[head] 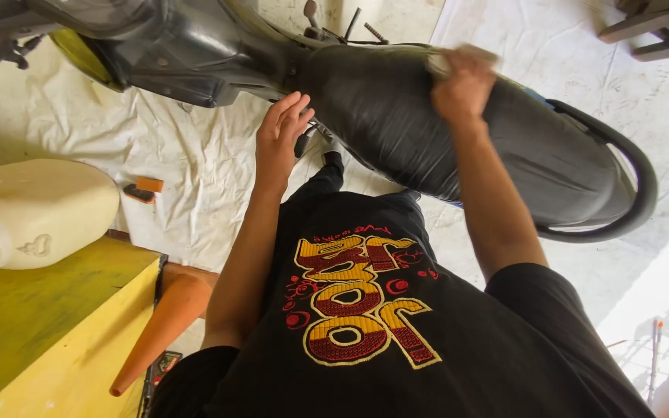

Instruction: The person cleans the black seat of a motorcycle using a white cloth. They wipe the surface repeatedly with their right hand while holding the seat with their left hand. The camera angle is a first-person view looking down at the task.

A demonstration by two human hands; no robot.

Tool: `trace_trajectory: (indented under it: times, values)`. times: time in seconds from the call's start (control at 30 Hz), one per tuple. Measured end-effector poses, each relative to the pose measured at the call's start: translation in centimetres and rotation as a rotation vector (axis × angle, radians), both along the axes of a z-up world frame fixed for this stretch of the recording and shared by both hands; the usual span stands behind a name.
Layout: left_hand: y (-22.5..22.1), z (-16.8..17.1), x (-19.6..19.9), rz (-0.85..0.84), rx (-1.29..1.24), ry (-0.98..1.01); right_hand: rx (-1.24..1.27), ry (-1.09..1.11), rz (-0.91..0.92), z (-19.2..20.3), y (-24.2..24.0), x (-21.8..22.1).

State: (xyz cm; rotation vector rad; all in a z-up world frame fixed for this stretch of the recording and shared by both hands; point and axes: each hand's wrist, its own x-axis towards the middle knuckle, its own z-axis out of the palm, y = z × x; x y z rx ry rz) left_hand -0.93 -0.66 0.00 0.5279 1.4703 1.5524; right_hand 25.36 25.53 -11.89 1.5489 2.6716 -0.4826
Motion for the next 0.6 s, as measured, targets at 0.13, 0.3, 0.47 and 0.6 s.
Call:
trace_trajectory:
  times: [0.13,0.3,0.47,0.6]
  values:
    - [-1.0,0.3,-2.4,0.048,-0.080,-0.037,-0.294,-0.232,0.274,7.0,-9.5,-14.2]
    - [-1.1,0.2,-4.5,0.040,-0.090,-0.039,-0.814,0.203,0.438,3.7,-17.2,-18.2]
    - [-2.0,-0.2,-6.4,0.035,-0.042,-0.039,-0.883,0.795,-0.079,-0.2,-10.1,-14.0]
    - [-3.4,-1.4,-7.2,0.036,-0.095,-0.044,-0.673,1.294,-0.274,-14.1,5.5,-4.5]
